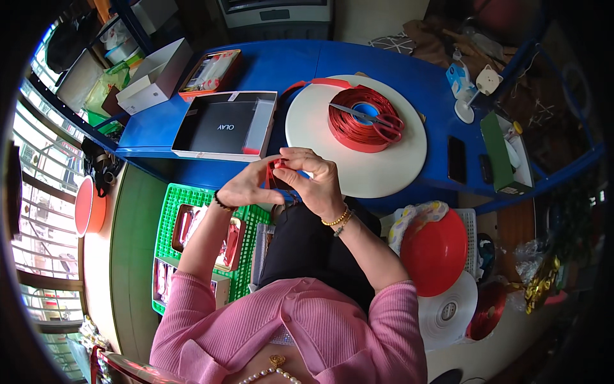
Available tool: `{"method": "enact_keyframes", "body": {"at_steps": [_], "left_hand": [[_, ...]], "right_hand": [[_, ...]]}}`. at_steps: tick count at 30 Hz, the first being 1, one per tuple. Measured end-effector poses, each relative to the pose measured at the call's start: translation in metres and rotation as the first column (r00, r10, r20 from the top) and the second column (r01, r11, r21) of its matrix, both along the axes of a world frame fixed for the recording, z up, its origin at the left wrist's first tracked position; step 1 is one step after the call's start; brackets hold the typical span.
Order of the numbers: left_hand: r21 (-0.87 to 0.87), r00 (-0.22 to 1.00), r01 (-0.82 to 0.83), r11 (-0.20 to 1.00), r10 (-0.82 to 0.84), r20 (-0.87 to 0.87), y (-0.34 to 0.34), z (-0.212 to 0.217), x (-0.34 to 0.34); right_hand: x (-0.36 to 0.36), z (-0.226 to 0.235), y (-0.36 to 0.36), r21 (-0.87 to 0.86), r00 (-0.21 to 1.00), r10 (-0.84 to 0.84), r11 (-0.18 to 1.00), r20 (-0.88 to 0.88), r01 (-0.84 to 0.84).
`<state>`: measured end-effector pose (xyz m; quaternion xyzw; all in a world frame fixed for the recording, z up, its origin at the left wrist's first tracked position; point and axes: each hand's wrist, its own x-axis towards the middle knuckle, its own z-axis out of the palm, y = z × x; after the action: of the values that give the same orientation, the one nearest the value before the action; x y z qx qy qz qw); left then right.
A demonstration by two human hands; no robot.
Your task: The recorder is cutting red ribbon and assembling decorative bows for product packaging.
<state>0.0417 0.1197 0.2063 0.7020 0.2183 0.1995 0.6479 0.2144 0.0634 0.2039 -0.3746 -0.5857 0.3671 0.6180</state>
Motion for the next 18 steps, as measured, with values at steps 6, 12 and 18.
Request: {"method": "enact_keyframes", "body": {"at_steps": [6, 12, 18], "left_hand": [[-0.119, 0.997, -0.010, 0.993, 0.018, 0.071, -0.007, -0.010, 0.031], [-0.385, 0.872, -0.073, 0.920, 0.246, 0.422, 0.005, 0.036, 0.019], [-0.276, 0.811, -0.230, 0.933, 0.341, 0.476, 0.022, 0.087, 0.002]], "right_hand": [[0.010, -0.010, 0.008, 0.035, 0.997, -0.052, 0.998, -0.049, 0.054], [-0.010, -0.070, -0.006, -0.008, 0.957, 0.006, 1.000, 0.291, -0.004], [-0.078, -0.104, 0.006, -0.117, 0.991, 0.110, 0.986, -0.080, -0.119]]}}
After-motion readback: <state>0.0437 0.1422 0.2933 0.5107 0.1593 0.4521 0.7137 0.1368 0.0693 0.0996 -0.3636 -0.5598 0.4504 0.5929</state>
